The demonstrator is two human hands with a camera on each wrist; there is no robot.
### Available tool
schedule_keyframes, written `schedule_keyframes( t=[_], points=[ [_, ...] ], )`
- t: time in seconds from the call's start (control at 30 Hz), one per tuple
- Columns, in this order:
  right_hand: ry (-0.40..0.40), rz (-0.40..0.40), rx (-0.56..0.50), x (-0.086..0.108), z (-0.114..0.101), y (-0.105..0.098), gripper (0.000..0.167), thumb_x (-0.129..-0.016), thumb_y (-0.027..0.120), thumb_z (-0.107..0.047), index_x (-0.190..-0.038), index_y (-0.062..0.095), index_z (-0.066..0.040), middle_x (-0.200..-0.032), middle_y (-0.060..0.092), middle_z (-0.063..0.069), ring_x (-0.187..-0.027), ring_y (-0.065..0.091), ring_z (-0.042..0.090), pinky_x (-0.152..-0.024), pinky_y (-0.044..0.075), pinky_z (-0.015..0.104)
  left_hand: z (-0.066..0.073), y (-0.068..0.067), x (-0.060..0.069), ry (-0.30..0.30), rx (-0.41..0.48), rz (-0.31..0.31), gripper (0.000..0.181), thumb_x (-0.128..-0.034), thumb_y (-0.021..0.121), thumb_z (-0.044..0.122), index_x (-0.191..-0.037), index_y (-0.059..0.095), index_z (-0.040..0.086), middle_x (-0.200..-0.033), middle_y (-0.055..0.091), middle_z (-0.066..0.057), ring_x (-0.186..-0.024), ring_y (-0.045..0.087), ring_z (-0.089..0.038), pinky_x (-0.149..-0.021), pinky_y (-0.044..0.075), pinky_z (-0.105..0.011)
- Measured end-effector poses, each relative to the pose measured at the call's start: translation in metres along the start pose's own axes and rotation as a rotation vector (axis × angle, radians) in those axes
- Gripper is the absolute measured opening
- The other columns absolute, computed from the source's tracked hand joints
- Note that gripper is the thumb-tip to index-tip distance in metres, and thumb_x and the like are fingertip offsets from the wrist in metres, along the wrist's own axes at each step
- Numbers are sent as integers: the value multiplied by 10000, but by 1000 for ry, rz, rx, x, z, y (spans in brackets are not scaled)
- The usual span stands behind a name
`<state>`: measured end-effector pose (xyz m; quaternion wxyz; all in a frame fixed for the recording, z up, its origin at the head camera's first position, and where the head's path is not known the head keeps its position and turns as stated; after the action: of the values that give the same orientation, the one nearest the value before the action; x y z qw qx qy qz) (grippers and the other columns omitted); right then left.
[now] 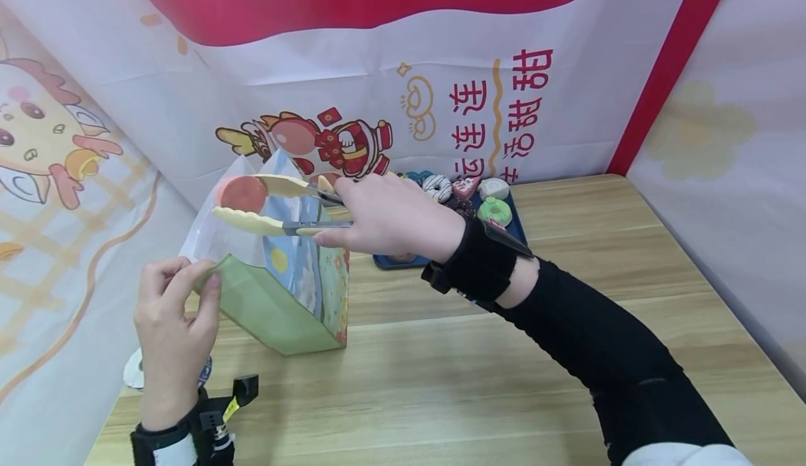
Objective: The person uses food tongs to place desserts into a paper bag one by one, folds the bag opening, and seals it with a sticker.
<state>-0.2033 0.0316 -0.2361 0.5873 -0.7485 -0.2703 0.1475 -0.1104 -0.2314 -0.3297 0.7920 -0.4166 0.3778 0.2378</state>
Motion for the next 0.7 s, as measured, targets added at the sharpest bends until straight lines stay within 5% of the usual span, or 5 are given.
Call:
schedule_keyframes(
  t=[0.23, 0.47, 0.7],
  points=[
    [26, -46, 3, -1, -1, -2, 841, -872, 513, -705, -1501, 343, -173, -589, 623, -31, -704, 626, 134, -602, 487, 311, 0, 0, 0, 3, -1, 0, 141, -850, 673, -29, -986, 703, -14, -965, 519, -227, -907, 517, -332, -834, 383, -288],
    [29, 7, 9, 3, 4, -1, 842, -854, 524, -723, -1463, 408, -154, -853, 658, -21, -1000, 643, 177, -847, 536, 403, 1, 0, 0, 7, -3, -4, 138, -852, 669, -31, -986, 700, -14, -968, 519, -229, -895, 517, -321, -806, 386, -297],
    [23, 56, -15, 9, 13, 1, 738, -861, 548, -695, -1353, 473, -151, -727, 635, -34, -775, 627, 154, -607, 487, 324, 0, 0, 0, 3, 2, -2, 143, -848, 672, -36, -986, 700, -11, -973, 525, -238, -899, 516, -331, -834, 378, -269]
  ],
)
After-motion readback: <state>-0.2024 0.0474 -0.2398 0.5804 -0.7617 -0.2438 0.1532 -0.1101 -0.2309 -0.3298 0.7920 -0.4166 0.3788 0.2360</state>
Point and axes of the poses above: each hand's wrist, its own x-axis away from the middle knuckle, its own y-axis out of the palm, z = x × y, the point moved 2 cm from there along -x, towards the middle knuckle
